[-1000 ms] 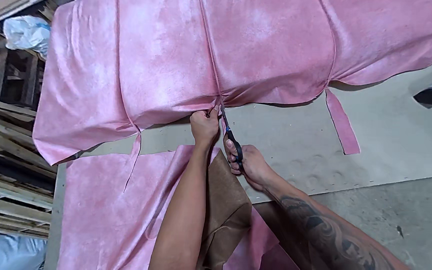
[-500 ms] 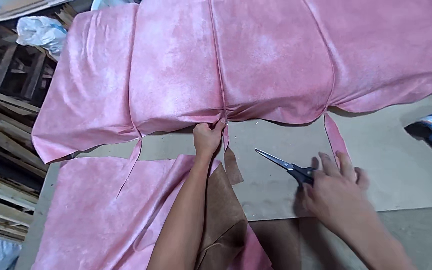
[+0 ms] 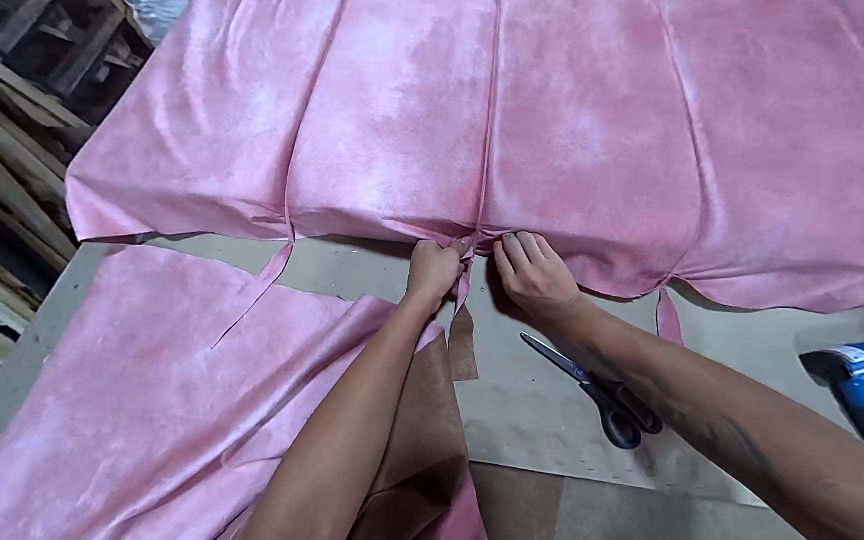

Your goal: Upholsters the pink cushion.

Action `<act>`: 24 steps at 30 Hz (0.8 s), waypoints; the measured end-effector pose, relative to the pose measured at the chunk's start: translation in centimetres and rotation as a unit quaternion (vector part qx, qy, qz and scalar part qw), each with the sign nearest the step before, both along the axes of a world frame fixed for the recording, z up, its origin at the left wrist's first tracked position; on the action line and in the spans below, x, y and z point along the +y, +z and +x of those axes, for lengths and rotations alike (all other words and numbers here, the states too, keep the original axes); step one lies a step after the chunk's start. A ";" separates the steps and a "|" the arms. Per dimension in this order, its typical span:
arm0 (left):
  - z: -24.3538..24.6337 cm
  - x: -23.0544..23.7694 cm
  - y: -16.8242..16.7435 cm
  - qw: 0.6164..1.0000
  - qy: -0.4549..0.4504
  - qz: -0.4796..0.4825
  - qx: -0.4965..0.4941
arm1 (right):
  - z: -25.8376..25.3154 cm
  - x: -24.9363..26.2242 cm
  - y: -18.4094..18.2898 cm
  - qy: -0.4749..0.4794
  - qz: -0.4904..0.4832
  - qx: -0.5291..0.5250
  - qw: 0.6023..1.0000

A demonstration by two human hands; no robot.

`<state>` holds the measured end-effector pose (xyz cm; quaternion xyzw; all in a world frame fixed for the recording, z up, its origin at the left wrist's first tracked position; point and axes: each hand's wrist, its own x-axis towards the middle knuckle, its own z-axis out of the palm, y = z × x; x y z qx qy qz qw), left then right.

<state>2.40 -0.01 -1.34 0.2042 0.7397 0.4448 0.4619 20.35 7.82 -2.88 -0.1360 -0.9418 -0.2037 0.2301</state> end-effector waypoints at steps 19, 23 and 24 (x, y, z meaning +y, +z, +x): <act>-1.0 1.3 1.7 0.987 -0.093 -0.133 0.023 | -1.9 -1.7 -1.0 -0.113 -0.125 0.027 0.985; -0.8 0.6 2.0 0.994 -0.068 -0.079 -0.022 | -2.9 -1.8 -0.6 -0.131 -0.114 -0.010 0.985; -0.6 0.1 1.7 0.997 -0.060 -0.045 -0.018 | -2.6 -2.0 -0.2 -0.128 -0.127 -0.026 0.983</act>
